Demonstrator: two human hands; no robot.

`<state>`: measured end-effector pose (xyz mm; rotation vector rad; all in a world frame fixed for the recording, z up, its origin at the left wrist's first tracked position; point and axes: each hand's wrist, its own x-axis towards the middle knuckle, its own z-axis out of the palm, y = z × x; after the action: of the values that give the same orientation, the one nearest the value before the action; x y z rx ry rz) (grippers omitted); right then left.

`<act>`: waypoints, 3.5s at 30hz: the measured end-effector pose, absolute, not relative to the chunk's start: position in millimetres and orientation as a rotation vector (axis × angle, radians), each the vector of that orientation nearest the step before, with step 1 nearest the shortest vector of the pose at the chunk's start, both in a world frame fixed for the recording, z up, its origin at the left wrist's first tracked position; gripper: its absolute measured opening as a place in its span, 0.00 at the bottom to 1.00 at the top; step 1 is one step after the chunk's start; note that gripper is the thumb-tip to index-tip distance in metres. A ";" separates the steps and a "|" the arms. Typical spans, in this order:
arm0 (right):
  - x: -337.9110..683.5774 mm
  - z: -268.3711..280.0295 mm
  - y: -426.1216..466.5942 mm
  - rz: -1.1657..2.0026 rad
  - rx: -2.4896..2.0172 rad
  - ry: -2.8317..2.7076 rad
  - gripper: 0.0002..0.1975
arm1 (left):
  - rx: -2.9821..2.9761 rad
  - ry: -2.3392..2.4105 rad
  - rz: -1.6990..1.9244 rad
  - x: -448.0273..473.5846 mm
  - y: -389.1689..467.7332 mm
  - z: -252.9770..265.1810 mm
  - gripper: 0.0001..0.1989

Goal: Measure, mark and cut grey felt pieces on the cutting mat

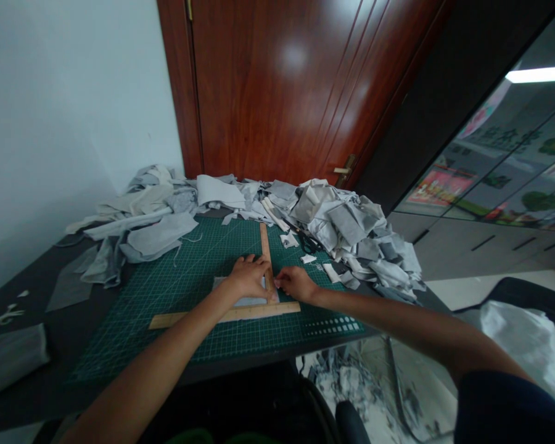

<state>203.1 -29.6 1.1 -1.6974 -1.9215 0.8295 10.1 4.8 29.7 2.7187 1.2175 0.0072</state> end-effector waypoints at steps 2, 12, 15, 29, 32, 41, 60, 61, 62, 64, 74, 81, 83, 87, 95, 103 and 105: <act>203.3 3.2 -33.0 0.843 -1.698 -1.936 0.06 | 2.718 1.214 0.005 10.0 4.0 31.5 0.42; 209.4 13.1 -53.7 1.010 -1.679 -2.041 0.03 | 2.734 1.204 0.036 10.2 5.5 28.1 0.43; 210.4 12.9 -52.3 1.074 -1.674 -2.062 0.03 | 2.745 1.191 0.046 9.8 5.6 27.7 0.42; 228.7 24.1 -50.2 0.729 -1.254 -2.453 0.11 | 2.727 1.198 0.037 11.4 4.3 30.5 0.41; 233.1 23.6 -51.7 0.496 -0.991 -2.673 0.18 | 2.724 1.188 0.057 11.3 4.5 30.0 0.42; 229.4 20.5 -57.0 0.522 -0.755 -2.662 0.16 | 2.737 1.186 0.087 10.9 8.0 22.6 0.41; 223.8 13.8 -49.6 0.625 -0.890 -2.469 0.12 | 2.721 1.184 0.060 11.4 3.3 30.3 0.39; 223.6 13.4 -48.5 0.607 -0.892 -2.478 0.12 | 2.722 1.189 0.059 11.5 3.5 29.7 0.39; 223.5 13.0 -47.1 0.591 -0.895 -2.486 0.12 | 2.722 1.195 0.056 11.6 3.7 29.0 0.39; 223.7 12.0 -43.7 0.576 -0.888 -2.496 0.13 | 2.723 1.208 0.055 11.7 4.0 27.9 0.39; 224.6 4.8 -15.9 0.519 -0.920 -2.460 0.17 | 2.724 1.212 0.060 10.8 6.9 22.3 0.44; 219.6 9.8 -6.6 0.521 -1.050 -2.238 0.11 | 2.717 1.222 0.043 10.6 8.5 21.6 0.48; 218.5 10.0 -11.0 0.517 -1.106 -2.111 0.07 | 2.726 1.214 0.051 10.5 8.1 22.7 0.47; 212.2 11.3 -32.9 0.591 -1.187 -1.829 0.07 | 2.733 1.214 0.068 10.5 6.8 23.3 0.46; 171.7 38.1 -124.4 1.717 -0.934 -0.810 0.20 | 2.705 1.212 0.084 10.1 4.1 23.4 0.41; 133.5 13.6 -177.5 0.604 -1.310 -2.268 0.11 | 2.721 1.203 0.066 9.4 4.4 23.6 0.45; 128.2 4.8 -175.1 0.156 -1.364 -2.456 0.18 | 2.718 1.206 0.059 9.5 3.4 25.5 0.44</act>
<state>128.2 -175.1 4.8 -1.3638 -2.4563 0.1556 9.5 3.4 25.5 2.7182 1.2060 0.0593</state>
